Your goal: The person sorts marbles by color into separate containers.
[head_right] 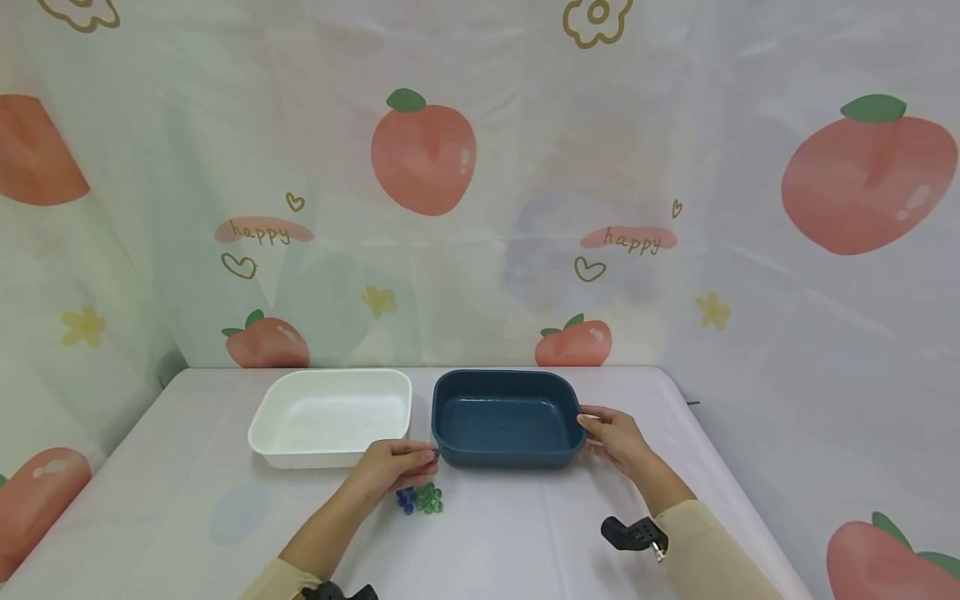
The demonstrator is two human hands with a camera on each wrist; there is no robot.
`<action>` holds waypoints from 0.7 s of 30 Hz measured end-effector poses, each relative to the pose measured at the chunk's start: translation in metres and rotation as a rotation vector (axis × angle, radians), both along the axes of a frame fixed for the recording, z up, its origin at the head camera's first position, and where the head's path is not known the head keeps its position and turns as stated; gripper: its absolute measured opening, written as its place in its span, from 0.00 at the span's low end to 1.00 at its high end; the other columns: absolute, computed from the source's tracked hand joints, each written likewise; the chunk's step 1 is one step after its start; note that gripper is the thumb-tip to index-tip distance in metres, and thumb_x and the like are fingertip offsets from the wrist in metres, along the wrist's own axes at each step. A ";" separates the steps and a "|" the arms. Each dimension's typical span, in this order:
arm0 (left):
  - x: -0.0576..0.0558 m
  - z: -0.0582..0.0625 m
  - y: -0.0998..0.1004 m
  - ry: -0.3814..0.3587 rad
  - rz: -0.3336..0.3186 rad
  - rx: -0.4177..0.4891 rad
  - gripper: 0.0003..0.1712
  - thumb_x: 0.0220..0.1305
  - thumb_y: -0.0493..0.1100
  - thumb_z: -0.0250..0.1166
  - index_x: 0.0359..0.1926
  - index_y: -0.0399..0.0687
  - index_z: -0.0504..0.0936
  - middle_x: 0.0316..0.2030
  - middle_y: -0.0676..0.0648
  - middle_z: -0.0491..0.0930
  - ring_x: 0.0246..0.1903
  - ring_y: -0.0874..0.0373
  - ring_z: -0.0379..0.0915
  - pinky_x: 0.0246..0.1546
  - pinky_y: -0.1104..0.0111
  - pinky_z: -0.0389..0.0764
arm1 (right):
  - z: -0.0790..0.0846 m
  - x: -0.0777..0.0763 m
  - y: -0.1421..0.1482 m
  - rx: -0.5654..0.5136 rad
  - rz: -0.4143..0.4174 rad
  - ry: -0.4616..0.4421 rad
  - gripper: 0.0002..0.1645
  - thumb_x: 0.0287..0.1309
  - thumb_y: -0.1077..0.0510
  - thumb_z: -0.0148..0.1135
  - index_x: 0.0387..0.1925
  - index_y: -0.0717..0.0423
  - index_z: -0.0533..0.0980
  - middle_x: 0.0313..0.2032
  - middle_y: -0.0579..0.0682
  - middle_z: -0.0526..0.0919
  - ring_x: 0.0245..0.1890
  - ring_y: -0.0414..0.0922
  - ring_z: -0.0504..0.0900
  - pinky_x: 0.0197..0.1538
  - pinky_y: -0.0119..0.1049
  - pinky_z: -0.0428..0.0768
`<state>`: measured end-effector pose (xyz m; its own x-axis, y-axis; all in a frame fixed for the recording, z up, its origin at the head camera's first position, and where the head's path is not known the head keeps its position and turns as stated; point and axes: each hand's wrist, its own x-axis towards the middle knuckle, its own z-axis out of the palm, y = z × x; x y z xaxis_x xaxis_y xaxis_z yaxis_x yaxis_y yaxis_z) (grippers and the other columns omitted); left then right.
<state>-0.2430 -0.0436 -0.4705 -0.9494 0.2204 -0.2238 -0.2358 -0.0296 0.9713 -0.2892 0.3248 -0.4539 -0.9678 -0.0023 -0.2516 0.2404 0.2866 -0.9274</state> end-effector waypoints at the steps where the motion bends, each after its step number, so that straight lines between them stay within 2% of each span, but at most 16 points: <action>1: -0.001 0.001 0.001 0.003 0.001 -0.014 0.19 0.63 0.38 0.67 0.51 0.29 0.81 0.40 0.39 0.87 0.38 0.55 0.86 0.40 0.67 0.85 | 0.000 -0.001 0.000 -0.002 -0.008 -0.010 0.35 0.71 0.57 0.56 0.69 0.73 0.58 0.53 0.63 0.80 0.37 0.38 0.83 0.41 0.32 0.85; 6: -0.004 0.004 0.004 0.013 -0.009 -0.045 0.17 0.63 0.39 0.68 0.50 0.32 0.83 0.40 0.39 0.87 0.39 0.54 0.86 0.41 0.67 0.85 | 0.001 -0.006 0.003 0.012 -0.033 -0.063 0.36 0.69 0.56 0.58 0.69 0.71 0.59 0.48 0.56 0.83 0.36 0.38 0.82 0.42 0.33 0.85; 13: -0.011 0.010 0.010 0.006 0.012 -0.032 0.16 0.62 0.37 0.68 0.49 0.31 0.83 0.38 0.40 0.87 0.36 0.55 0.86 0.41 0.66 0.85 | 0.010 -0.009 0.003 -0.016 -0.030 -0.129 0.35 0.69 0.58 0.58 0.69 0.72 0.59 0.39 0.48 0.82 0.34 0.37 0.81 0.41 0.31 0.85; 21: -0.019 0.020 0.018 0.029 0.024 -0.101 0.16 0.62 0.37 0.68 0.48 0.31 0.84 0.37 0.40 0.87 0.35 0.56 0.86 0.41 0.64 0.85 | 0.020 -0.009 0.005 -0.051 0.050 -0.204 0.34 0.70 0.63 0.54 0.70 0.71 0.55 0.44 0.53 0.81 0.37 0.42 0.81 0.43 0.32 0.84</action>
<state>-0.2618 -0.0257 -0.4501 -0.9605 0.1756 -0.2159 -0.2077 0.0638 0.9761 -0.2980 0.3302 -0.4335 -0.8952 -0.0666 -0.4407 0.4114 0.2572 -0.8744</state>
